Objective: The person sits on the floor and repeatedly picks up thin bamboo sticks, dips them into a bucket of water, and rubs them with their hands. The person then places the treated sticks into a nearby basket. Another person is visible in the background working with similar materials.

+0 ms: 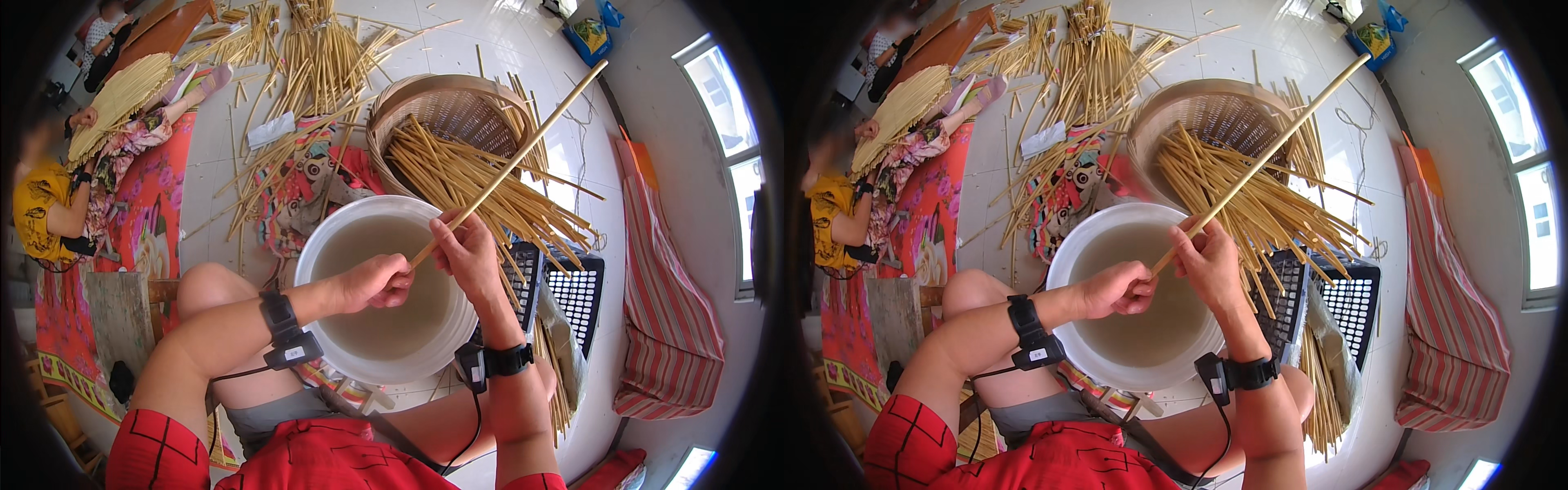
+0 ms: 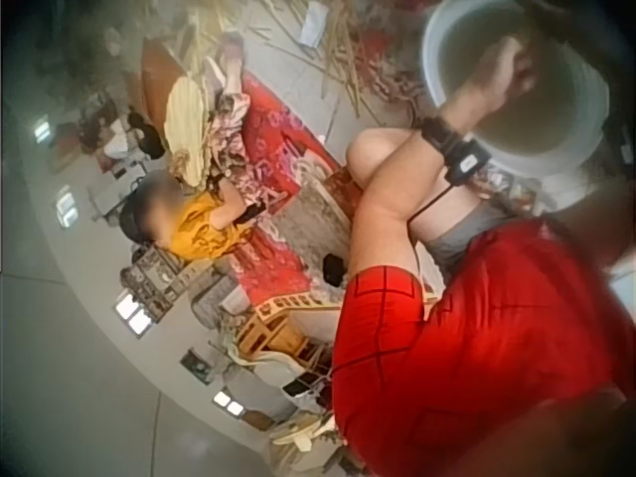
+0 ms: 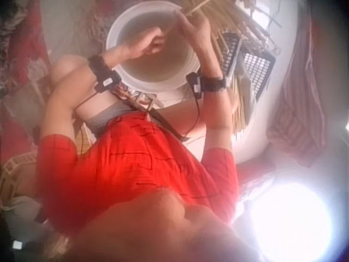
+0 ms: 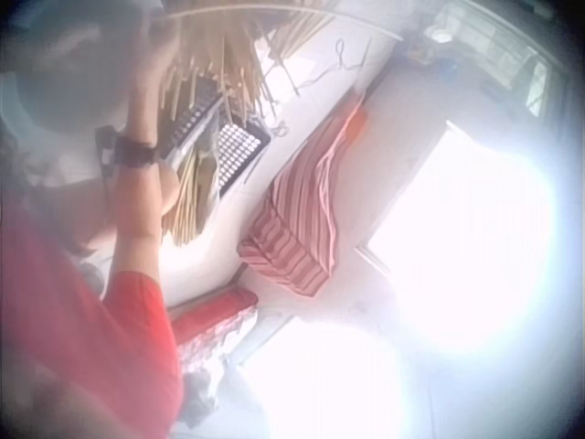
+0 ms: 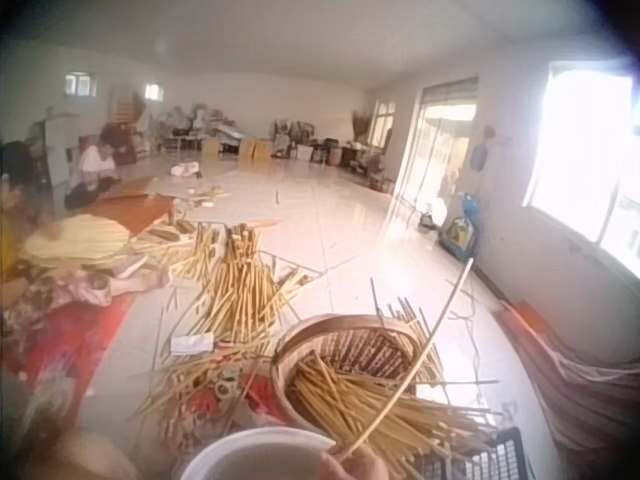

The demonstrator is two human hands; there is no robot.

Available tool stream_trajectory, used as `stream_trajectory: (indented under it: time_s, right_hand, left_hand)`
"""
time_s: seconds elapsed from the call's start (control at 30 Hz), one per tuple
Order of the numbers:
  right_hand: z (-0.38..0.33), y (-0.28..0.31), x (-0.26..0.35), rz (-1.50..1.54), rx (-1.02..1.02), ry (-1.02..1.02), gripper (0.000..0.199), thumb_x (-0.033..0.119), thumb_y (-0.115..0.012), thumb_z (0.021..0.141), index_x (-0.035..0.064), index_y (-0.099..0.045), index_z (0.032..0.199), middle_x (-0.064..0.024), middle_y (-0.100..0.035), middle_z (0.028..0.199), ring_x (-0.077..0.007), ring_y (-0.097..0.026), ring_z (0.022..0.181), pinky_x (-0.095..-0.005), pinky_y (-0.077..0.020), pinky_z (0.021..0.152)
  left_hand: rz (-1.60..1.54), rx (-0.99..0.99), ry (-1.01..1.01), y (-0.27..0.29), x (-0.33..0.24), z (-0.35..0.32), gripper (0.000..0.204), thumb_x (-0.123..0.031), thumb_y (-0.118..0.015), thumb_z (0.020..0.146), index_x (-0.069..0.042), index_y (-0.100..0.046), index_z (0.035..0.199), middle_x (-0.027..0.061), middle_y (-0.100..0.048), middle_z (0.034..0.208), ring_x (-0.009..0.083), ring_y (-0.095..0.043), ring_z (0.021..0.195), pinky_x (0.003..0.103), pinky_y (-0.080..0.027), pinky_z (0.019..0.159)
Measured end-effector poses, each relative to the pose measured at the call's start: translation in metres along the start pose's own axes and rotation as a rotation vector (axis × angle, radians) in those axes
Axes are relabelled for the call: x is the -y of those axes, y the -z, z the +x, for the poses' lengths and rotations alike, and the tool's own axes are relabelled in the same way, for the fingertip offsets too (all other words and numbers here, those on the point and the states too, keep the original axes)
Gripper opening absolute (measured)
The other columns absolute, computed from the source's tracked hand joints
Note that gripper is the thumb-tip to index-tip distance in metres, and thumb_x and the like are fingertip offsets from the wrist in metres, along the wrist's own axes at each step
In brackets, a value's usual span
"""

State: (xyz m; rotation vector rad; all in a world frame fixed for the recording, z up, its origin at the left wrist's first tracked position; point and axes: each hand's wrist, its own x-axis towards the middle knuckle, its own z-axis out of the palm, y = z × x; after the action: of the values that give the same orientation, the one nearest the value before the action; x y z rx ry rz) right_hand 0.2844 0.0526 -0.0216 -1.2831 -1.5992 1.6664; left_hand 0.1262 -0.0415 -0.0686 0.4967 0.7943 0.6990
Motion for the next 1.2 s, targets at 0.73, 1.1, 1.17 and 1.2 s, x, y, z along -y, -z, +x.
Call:
stream_trajectory:
  time_s: [0.73,1.1,1.17,1.2]
  right_hand:
    - [0.007,0.013,-0.055,-0.496,0.155,-0.060,0.019,0.016,-0.060,0.092,-0.0027,-0.058,0.096,-0.0074,-0.066,0.072,-0.0122,-0.065,0.062,-0.0243,-0.0487,0.050]
    - [0.004,0.007,-0.026,-0.093,0.241,-0.041,0.023,0.021,-0.054,0.098,-0.0014,-0.056,0.095,-0.0046,-0.060,0.074,-0.0102,-0.056,0.065,-0.0251,-0.0499,0.061]
    - [0.004,0.009,-0.019,-0.032,0.228,-0.052,0.022,0.021,-0.053,0.098,-0.0011,-0.056,0.095,-0.0042,-0.059,0.075,-0.0094,-0.054,0.065,-0.0241,-0.0492,0.061]
    - [0.005,0.014,-0.018,0.009,0.221,-0.079,0.022,0.020,-0.053,0.098,-0.0008,-0.056,0.095,-0.0041,-0.059,0.075,-0.0093,-0.054,0.066,-0.0238,-0.0489,0.061]
  left_hand:
    - [0.485,-0.238,-0.065,0.025,0.034,0.039,0.038,-0.025,-0.040,0.100,-0.002,-0.049,0.129,0.0111,-0.055,0.123,0.0199,-0.050,0.117,0.032,-0.037,0.102]
    - [0.402,-0.009,-0.346,0.006,0.012,0.021,0.029,-0.024,-0.032,0.105,-0.004,-0.052,0.110,0.0021,-0.053,0.083,0.0105,-0.049,0.070,0.025,-0.045,0.065]
    - [0.371,0.009,-0.347,0.000,0.006,0.015,0.028,-0.023,-0.032,0.105,-0.004,-0.051,0.112,0.0018,-0.052,0.082,0.0100,-0.048,0.069,0.025,-0.044,0.064]
    - [0.355,0.021,-0.348,-0.005,0.001,0.012,0.027,-0.023,-0.032,0.105,-0.004,-0.050,0.112,0.0016,-0.051,0.081,0.0097,-0.048,0.069,0.025,-0.044,0.064]
